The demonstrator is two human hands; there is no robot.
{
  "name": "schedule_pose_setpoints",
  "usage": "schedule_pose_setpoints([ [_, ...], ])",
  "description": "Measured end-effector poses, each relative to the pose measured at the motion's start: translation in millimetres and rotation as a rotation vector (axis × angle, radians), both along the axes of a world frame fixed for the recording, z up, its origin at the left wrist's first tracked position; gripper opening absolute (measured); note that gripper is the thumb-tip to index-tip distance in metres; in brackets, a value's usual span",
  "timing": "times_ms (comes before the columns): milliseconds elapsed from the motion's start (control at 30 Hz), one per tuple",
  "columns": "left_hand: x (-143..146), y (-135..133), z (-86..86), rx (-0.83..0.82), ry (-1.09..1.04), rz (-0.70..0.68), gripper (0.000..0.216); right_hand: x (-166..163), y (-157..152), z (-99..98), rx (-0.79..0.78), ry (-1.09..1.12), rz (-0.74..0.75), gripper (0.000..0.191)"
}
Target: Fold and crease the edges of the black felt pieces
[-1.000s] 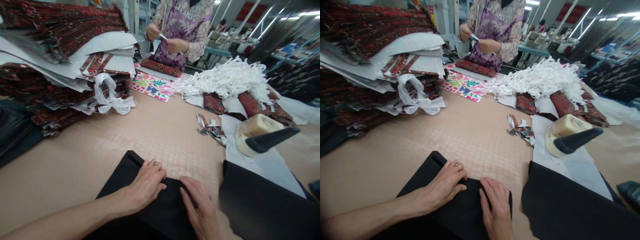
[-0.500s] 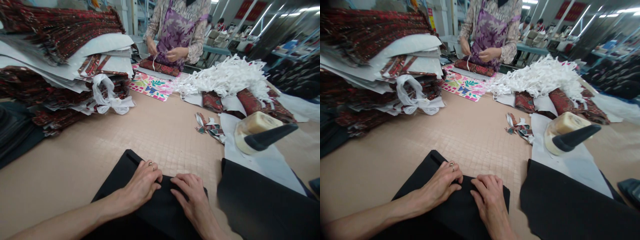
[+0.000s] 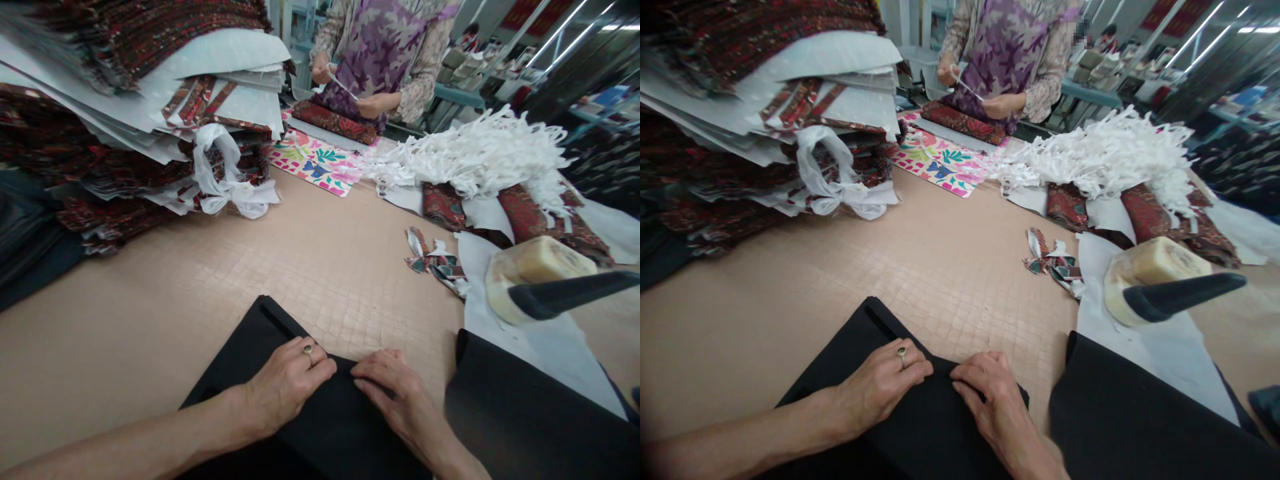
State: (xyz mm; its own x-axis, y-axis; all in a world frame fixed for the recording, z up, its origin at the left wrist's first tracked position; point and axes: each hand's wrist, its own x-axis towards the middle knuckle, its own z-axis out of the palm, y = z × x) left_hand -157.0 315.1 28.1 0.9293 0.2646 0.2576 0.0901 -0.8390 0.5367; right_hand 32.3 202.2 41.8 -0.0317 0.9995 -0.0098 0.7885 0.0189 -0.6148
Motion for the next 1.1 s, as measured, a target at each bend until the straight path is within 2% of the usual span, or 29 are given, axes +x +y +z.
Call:
schedule_pose_setpoints([
  [267,0,0,5.8,0.012,0.116,0.005,0.026,5,-16,-17.9,0.380,-0.173,0.111,0.029],
  [467,-2,1,10.9,0.176,0.196,-0.102,0.036,20,-27,-21.6,0.372,-0.269,0.168,0.031],
  [633,0,6,18.0,0.173,0.247,-0.143,0.036,46,-57,-27.5,0.453,-0.194,0.062,0.028],
  [767,4,7,25.9,0.177,0.245,-0.184,0.036,55,-76,-28.1,0.442,-0.293,0.011,0.034],
  [900,9,6,34.2,0.210,0.304,-0.249,0.038,56,-78,-25.0,0.428,-0.392,0.085,0.038],
  [1100,11,5,37.8,0.261,0.417,-0.324,0.048,55,-75,-25.5,0.456,-0.438,0.089,0.037],
])
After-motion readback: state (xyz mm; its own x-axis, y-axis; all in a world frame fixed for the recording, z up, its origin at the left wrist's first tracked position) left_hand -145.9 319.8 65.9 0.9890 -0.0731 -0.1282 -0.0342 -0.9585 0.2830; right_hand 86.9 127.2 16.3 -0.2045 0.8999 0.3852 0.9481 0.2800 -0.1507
